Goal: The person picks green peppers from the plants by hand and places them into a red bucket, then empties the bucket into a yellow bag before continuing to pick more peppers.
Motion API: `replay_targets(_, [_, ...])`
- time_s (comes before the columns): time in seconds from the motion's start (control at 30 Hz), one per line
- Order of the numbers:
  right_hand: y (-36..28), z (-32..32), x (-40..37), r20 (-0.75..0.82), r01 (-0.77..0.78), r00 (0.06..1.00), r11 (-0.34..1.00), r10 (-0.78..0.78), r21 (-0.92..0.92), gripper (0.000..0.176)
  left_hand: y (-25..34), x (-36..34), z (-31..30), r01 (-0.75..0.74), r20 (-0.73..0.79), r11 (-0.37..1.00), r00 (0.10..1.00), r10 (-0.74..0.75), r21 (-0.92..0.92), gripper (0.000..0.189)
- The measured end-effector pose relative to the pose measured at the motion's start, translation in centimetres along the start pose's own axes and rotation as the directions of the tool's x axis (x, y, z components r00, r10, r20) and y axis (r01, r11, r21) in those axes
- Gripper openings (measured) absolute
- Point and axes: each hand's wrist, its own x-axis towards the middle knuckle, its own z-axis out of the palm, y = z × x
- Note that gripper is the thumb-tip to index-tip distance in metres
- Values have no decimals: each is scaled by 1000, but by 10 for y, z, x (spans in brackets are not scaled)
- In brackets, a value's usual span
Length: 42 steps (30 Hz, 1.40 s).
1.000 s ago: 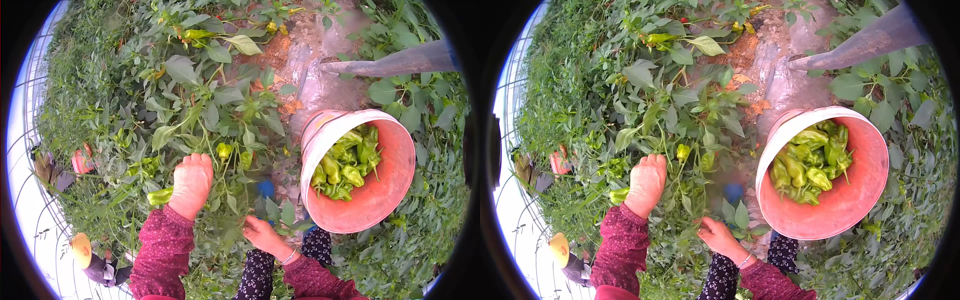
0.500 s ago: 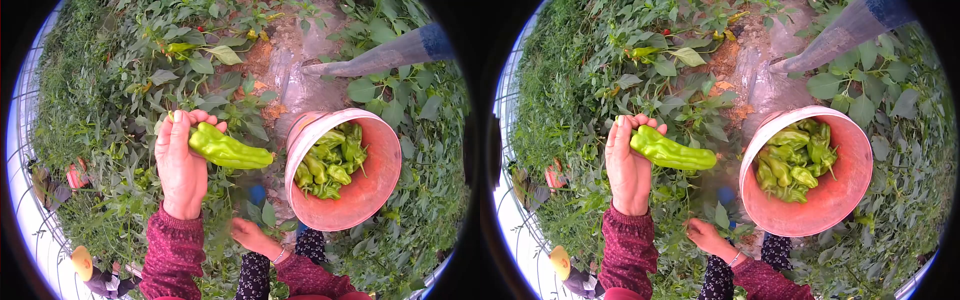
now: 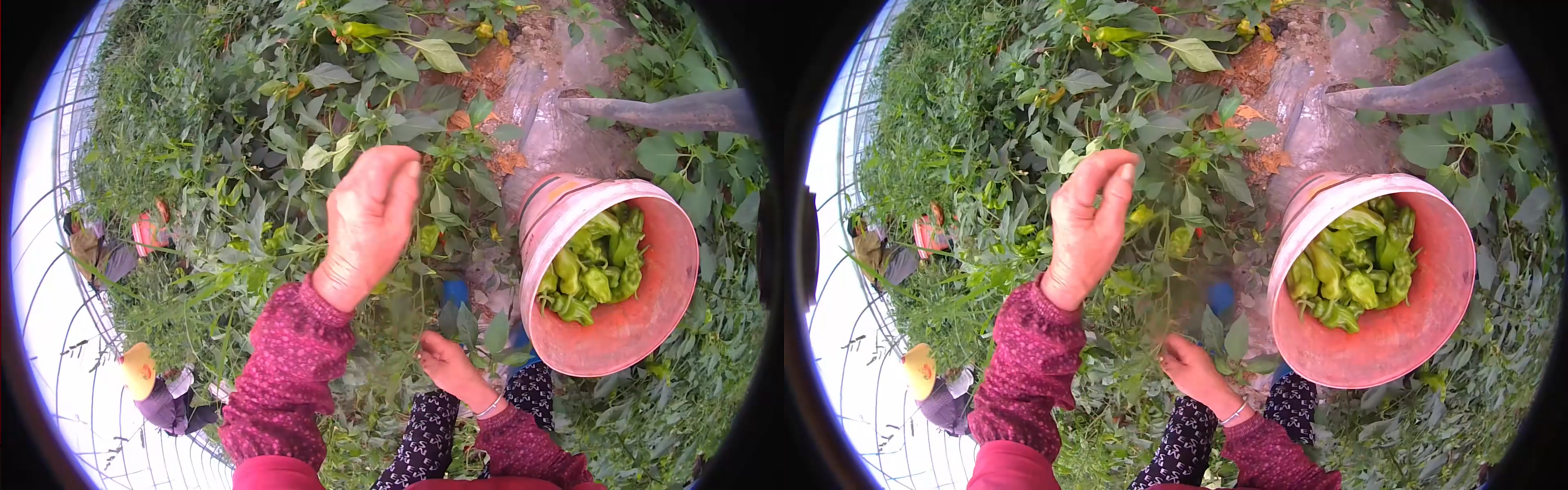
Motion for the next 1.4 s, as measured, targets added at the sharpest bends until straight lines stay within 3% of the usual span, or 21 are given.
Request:
replay_targets(0.07, [3, 0, 1, 3, -24, 1000, 1000, 24, -17, 26, -60, -5, -44, 59, 6, 886, 998, -69, 460, 24])
replay_targets(0.1, [2, -1, 2, 5, -34, 999, 999, 34, -28, 27, -89, -15, -63, 130, 95, 755, 964, -248, 643, 38])
replay_targets(0.2, [0, -2, 5, -2, -21, 1000, 988, 21, -152, 25, -141, -73, -84, 243, 246, 433, 548, -799, 868, 63])
replay_targets(0.27, [-14, 1, 5, -67, 32, 997, 998, -35, -45, 25, -173, -144, -71, 2, 357, 423, 533, -767, 906, 59])
replay_targets(0.33, [-16, 3, 7, -145, 69, 988, 996, -61, 51, 26, -172, -176, -38, -200, 680, 651, 243, -692, 733, 53])
replay_targets(0.37, [-12, 0, 9, -187, 80, 980, 992, -61, 93, 27, -151, -195, -28, -111, 565, 647, 613, -552, 754, 40])
replay_targets(0.4, [-10, -3, 10, -229, 96, 971, 986, -63, 134, 27, -159, -219, -12, -33, 480, 615, 658, -580, 788, 33])
replay_targets(0.47, [-9, -4, 12, -248, 110, 966, 986, -76, 129, 31, -119, -198, -9, 154, 372, 510, 515, -772, 846, 26])
replay_targets(0.5, [-8, -3, 12, -252, 120, 964, 982, -81, 145, 31, -114, -195, -18, -82, 520, 600, 601, -607, 795, 20])
replay_targets(0.6, [-7, 3, 15, -247, 101, 966, 989, -72, 106, 32, -136, -220, -23, 14, 410, 591, 707, -576, 806, 15])
replay_targets(0.73, [-11, 4, 19, -205, -132, 972, 987, 111, -95, 33, -134, -260, -34, 250, 456, 642, 525, -719, 725, 16])
replay_targets(0.8, [-6, 2, 20, -187, -118, 978, 987, 97, -106, 36, -184, -338, -5, 511, 299, 497, 422, -856, 702, 22])
replay_targets(0.9, [10, 0, 19, -204, -48, 977, 996, 63, 78, 39, -138, -316, -19, 177, 424, 606, 565, -708, 776, 26])
replay_targets(1.0, [13, -1, 15, -130, -176, 968, 949, 216, 262, 35, -100, -283, -33, -107, 520, 597, 627, -580, 795, 25])
replay_targets(1.03, [3, -1, 13, -46, -148, 985, 960, 164, 239, 29, -95, -282, -36, -376, 614, 502, 622, -486, 779, 25])
replay_targets(1.13, [-10, 4, 5, -68, -96, 993, 995, 95, -7, 21, -130, -309, -37, -114, 626, 707, 578, -524, 698, 27])
replay_targets(1.17, [-6, 1, 5, -70, -24, 997, 994, 17, -106, 22, -122, -297, -43, 383, 356, 804, 750, -558, 454, 37])
replay_targets(1.23, [14, -12, 9, -12, 185, 981, 943, -196, -277, 27, -111, -274, -48, 466, 168, 851, 844, -510, 243, 47])
replay_targets(1.33, [-9, -6, 1, -180, 207, 962, 978, -207, -15, 23, -96, -210, -62, 415, -32, 875, 906, -421, 249, 63])
replay_targets(1.37, [-3, -11, 6, -181, 33, 982, 900, 51, 435, 24, -89, -191, -61, 393, -27, 901, 918, -395, 184, 64])
replay_targets(1.4, [3, -15, 10, -66, -121, 958, 601, 280, 790, 25, -80, -173, -54, 368, -25, 922, 930, -367, 120, 65])
